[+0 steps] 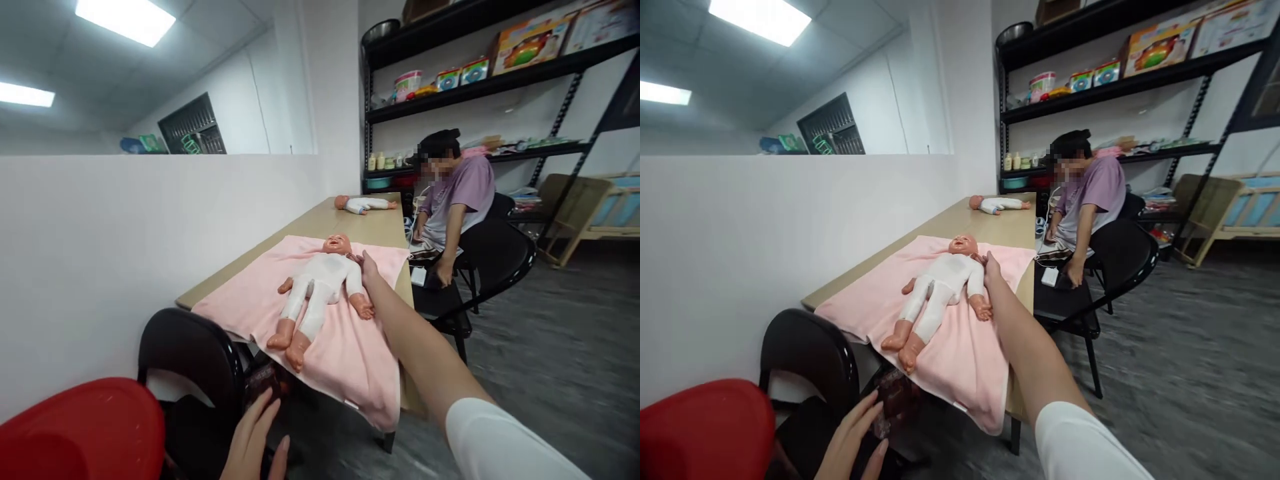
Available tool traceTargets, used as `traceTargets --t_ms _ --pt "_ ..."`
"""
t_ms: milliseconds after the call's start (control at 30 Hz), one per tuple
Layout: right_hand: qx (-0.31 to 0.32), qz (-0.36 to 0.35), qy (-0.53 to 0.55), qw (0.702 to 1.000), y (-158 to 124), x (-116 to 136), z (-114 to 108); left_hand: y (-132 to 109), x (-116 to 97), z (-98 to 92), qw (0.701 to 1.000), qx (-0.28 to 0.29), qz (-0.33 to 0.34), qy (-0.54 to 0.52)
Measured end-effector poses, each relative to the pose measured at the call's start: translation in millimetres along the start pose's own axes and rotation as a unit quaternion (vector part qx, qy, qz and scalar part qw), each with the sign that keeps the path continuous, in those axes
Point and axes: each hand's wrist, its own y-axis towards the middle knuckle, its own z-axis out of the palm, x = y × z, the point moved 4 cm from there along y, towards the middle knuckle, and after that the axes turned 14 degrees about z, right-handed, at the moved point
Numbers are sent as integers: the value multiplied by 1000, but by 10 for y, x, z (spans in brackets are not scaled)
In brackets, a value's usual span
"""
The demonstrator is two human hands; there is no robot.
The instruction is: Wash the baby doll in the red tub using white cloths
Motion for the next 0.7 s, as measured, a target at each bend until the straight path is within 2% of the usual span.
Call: traceTargets --t_ms 133,233,333,433,533,700 --pt "10 5 10 1000 69 -7 -28 670 -56 -34 999 -7 -44 8" --pt "19 7 -6 1000 38 26 -22 1128 18 103 997 20 -69 15" --pt "39 0 -28 999 4 41 11 1480 160 277 994 76 -78 24" --pt "57 -1 -48 997 -18 25 54 1652 302 422 980 156 -121 18" --pt "70 0 -66 995 -49 2 106 1701 365 482 961 219 -171 2" --pt "92 3 -87 992 -180 -42 181 1733 347 476 948 278 -154 3"
